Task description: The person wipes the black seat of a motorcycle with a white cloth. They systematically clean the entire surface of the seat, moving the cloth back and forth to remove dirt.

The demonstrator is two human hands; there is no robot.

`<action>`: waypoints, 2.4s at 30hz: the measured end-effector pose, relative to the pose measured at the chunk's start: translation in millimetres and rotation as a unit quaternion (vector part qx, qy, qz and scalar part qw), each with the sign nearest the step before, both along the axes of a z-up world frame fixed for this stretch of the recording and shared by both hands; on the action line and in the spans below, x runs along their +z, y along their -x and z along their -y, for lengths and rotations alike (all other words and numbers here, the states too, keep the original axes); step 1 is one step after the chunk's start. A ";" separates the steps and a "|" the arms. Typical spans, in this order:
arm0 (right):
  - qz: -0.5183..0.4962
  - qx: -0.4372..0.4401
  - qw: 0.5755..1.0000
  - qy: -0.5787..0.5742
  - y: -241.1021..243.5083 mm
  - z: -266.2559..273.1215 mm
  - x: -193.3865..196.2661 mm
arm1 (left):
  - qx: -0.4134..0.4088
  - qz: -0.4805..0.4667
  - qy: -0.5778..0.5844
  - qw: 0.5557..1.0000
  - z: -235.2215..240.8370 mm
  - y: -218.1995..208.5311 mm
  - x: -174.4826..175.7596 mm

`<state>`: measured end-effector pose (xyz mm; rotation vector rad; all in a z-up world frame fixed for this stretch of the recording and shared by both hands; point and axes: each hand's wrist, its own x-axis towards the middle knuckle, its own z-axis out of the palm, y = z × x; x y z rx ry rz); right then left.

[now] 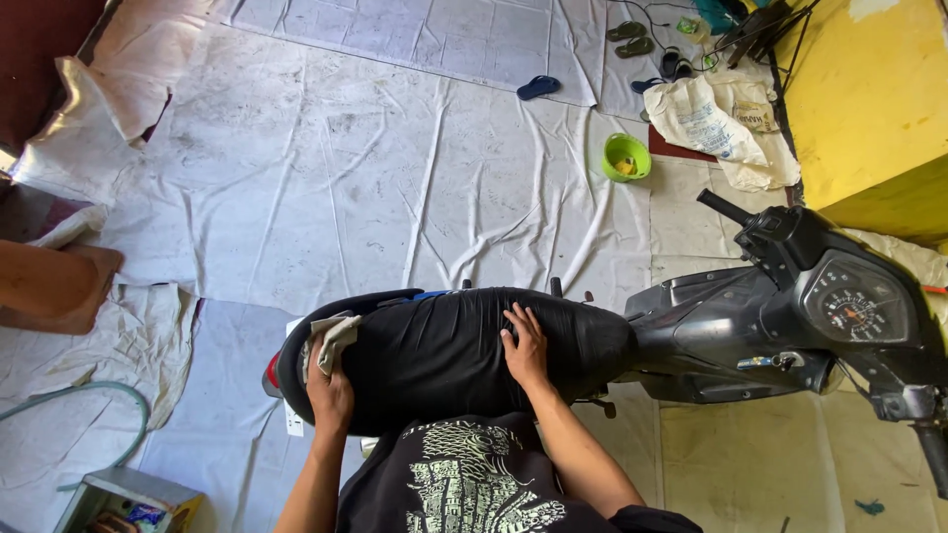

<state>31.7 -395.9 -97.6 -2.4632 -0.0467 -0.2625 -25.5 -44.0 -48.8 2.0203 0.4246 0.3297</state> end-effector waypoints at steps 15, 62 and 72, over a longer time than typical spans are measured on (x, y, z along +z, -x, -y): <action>-0.046 -0.044 0.997 -0.043 -1.2 -18.8 -5.8 | -0.253 0.063 -0.242 0.934 43.2 -4.1 -21.3; -0.300 0.054 0.767 -0.564 -18.9 60.1 75.7 | -0.168 -0.256 0.197 0.931 214.6 -47.2 51.1; -0.378 -0.101 0.731 -0.560 -4.7 30.7 50.7 | -0.242 -0.259 0.103 0.929 150.7 -49.6 40.2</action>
